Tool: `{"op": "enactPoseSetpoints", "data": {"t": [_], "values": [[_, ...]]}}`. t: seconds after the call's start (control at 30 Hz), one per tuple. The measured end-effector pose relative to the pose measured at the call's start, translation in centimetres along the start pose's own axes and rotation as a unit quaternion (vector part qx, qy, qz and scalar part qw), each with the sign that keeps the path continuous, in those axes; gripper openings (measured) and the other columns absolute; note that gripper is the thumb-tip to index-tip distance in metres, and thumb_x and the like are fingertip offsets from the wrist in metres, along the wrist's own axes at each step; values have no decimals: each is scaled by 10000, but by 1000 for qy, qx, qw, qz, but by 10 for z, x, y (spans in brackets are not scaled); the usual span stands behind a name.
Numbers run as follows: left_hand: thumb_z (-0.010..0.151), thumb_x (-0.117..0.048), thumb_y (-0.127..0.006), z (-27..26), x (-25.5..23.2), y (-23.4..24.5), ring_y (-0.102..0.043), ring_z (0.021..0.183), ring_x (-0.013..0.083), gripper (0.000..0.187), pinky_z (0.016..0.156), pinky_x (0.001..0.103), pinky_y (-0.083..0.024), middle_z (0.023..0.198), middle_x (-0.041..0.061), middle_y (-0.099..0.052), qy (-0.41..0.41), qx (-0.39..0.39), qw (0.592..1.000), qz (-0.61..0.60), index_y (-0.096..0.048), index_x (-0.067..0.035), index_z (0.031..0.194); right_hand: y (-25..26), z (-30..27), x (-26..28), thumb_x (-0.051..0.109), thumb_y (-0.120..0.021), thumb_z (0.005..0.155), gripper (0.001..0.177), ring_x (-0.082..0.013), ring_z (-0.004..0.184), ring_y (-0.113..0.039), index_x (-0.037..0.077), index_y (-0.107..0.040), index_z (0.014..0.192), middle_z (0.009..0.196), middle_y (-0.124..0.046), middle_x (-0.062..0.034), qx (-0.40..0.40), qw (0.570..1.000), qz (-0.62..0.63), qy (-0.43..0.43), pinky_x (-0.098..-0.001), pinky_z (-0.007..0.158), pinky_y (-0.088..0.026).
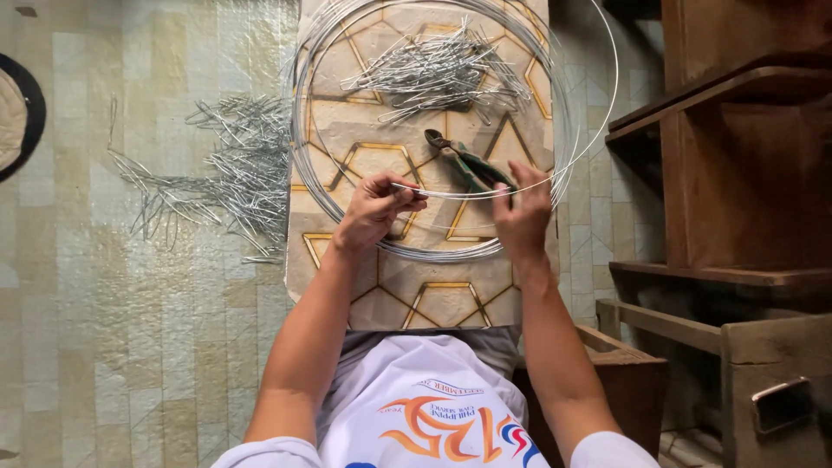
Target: Cutting small segments of wire from a large coil using wire cutters
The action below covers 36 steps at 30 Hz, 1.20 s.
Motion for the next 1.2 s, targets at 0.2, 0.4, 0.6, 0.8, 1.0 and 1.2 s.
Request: {"op": "enactPoseSetpoints", "data": {"t": [0.2, 0.4, 0.6, 0.8, 1.0, 1.2], "values": [[915, 111, -676, 3, 5, 4, -773, 860, 366, 136, 793, 458, -670, 928, 296, -751, -3, -27, 999, 20, -678, 139, 1048, 25, -29, -6, 77, -699, 887, 157, -218, 756, -700, 81, -770, 1026, 851, -677, -92, -140, 975, 78, -154, -296, 689, -571], [924, 78, -693, 2, -1, 4, -775, 872, 351, 129, 807, 458, -667, 934, 273, -755, -9, -40, 998, 46, -678, 134, 1040, 10, -15, 10, 263, -702, 920, 400, -463, 1393, -419, 110, -671, 1289, 1411, -572, -160, -55, 968, -220, 112, -590, 1121, -267], [928, 58, -704, -1, -30, -12, -776, 847, 284, 116, 802, 412, -662, 905, 235, -758, -15, -29, 984, 177, -706, 106, 1034, -10, -46, -17, 301, -817, 907, 349, -243, 999, -672, 112, -754, 1193, 964, -687, -47, -36, 984, -113, 134, -535, 1252, -227], [937, 40, -706, -1, -28, -13, -774, 835, 232, 112, 800, 353, -653, 886, 181, -762, 6, -25, 979, 202, -719, 79, 1041, -9, -42, -4, 300, -828, 902, 433, -248, 800, -627, 127, -736, 1287, 887, -605, -60, -6, 981, -36, 190, -461, 947, -460], [926, 32, -720, 1, -22, -10, -768, 843, 205, 136, 801, 315, -641, 885, 154, -764, 5, -6, 978, 209, -736, 57, 1058, -3, -39, 2, 290, -737, 987, 158, -169, 790, -607, 238, -813, 1115, 881, -606, 25, 19, 985, -51, 166, -372, 919, -420], [938, 45, -701, 0, -20, -9, -757, 859, 192, 140, 817, 303, -627, 890, 137, -761, 12, 18, 977, 211, -735, 63, 1072, 2, -29, 18, 227, -733, 991, 194, -200, 807, -629, 198, -805, 1168, 920, -621, -25, 23, 984, -26, 177, -369, 903, -421]]}}
Point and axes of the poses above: each hand's wrist, its own z-axis towards the middle knuckle, its own y-axis out of the back of the hand, x = y × z, the point moved 6 cm from there along z, towards the middle knuckle
